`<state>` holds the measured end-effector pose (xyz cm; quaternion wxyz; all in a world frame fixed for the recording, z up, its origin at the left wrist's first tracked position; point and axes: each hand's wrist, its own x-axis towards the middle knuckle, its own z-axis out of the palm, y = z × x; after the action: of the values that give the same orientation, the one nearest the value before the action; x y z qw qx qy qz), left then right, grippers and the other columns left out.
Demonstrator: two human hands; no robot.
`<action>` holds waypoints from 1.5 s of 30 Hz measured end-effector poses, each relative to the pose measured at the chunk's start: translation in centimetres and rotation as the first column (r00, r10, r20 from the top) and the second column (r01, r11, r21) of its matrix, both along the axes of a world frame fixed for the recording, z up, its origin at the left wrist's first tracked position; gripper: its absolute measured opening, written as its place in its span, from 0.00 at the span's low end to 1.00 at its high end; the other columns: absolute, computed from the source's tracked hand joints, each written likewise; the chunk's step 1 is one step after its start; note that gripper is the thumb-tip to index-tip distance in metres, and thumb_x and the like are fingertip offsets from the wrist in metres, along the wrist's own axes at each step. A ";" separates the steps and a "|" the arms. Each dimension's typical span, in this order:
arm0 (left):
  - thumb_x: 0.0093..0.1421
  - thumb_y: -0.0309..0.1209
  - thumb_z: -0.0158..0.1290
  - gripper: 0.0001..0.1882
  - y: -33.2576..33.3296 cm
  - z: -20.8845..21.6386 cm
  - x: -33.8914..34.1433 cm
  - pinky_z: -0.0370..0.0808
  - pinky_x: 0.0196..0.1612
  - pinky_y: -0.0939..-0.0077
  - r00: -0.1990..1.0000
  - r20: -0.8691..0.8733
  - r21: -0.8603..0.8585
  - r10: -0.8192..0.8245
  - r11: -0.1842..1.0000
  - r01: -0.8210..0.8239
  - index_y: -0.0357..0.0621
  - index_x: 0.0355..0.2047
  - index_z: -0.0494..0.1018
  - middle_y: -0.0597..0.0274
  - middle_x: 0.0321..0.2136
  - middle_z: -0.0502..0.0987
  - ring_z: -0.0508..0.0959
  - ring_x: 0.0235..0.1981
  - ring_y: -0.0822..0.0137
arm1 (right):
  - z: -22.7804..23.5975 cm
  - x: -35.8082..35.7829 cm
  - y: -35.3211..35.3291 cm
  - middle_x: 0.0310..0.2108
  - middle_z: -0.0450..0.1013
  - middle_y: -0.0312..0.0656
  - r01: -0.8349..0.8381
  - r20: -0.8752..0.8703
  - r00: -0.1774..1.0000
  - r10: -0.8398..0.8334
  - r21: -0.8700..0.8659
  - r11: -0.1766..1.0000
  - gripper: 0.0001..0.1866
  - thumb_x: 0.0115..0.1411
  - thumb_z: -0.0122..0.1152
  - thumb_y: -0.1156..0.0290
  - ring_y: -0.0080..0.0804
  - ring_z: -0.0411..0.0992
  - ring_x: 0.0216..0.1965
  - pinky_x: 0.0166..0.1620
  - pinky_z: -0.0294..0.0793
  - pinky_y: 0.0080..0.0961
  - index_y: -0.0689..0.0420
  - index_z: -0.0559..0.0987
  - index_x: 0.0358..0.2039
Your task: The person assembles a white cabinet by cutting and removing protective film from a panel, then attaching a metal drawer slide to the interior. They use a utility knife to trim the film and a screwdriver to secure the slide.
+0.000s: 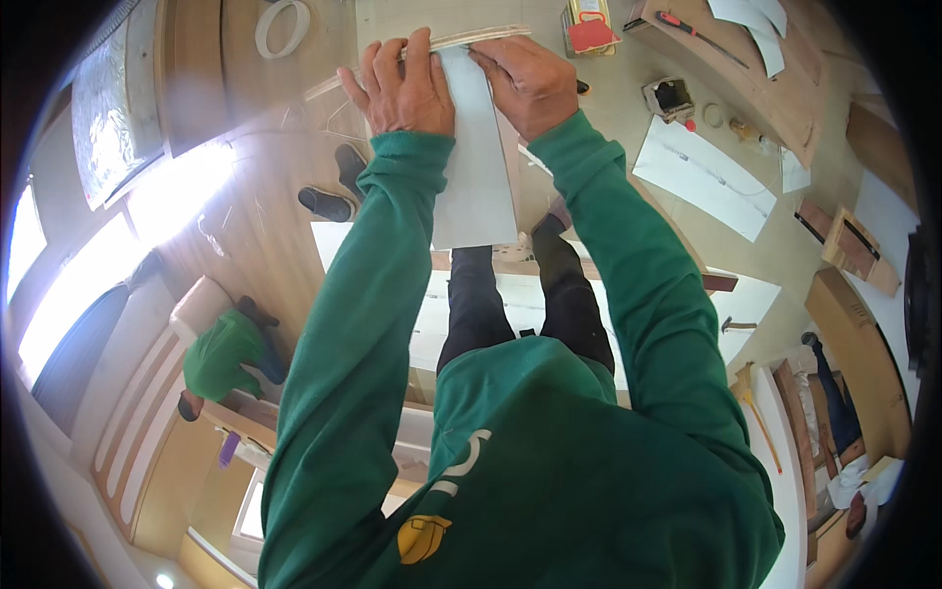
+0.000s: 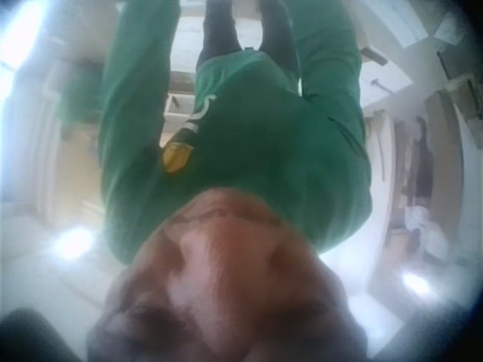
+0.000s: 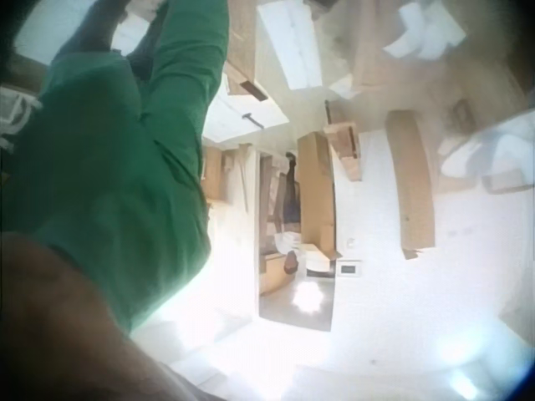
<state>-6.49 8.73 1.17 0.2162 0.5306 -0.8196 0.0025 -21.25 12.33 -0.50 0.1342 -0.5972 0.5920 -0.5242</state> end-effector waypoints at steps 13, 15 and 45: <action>0.62 0.37 0.48 0.17 0.2 -0.3 0.1 0.42 0.64 0.39 0.999 0.028 0.010 0.042 0.999 -0.043 0.56 0.52 0.72 0.63 0.47 0.69 0.64 0.56 0.58 | -0.9 3.3 14.3 0.33 0.77 0.46 -0.071 0.038 0.997 0.066 0.131 0.989 0.14 0.45 0.64 0.85 0.42 0.77 0.36 0.39 0.78 0.33 0.59 0.80 0.35; 0.62 0.38 0.48 0.18 0.1 -0.5 0.0 0.42 0.64 0.39 0.999 0.028 0.002 0.032 0.999 -0.033 0.56 0.52 0.72 0.63 0.47 0.69 0.64 0.56 0.58 | -1.3 2.1 7.9 0.34 0.78 0.45 0.006 -0.022 1.000 -0.004 0.066 0.998 0.10 0.50 0.62 0.80 0.40 0.77 0.34 0.37 0.77 0.31 0.58 0.80 0.35; 0.61 0.34 0.50 0.16 -0.3 -0.9 -0.2 0.45 0.63 0.37 1.000 -0.029 -0.058 -0.009 0.998 0.007 0.55 0.49 0.73 0.63 0.44 0.69 0.66 0.53 0.57 | -0.2 0.6 -0.2 0.29 0.75 0.40 0.064 -0.016 0.998 -0.064 -0.026 0.998 0.10 0.48 0.62 0.76 0.41 0.74 0.32 0.33 0.74 0.33 0.55 0.80 0.34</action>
<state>-6.73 8.43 0.28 0.2435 0.5208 -0.8180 0.0174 -20.67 12.18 -0.75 0.1048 -0.5838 0.6053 -0.5308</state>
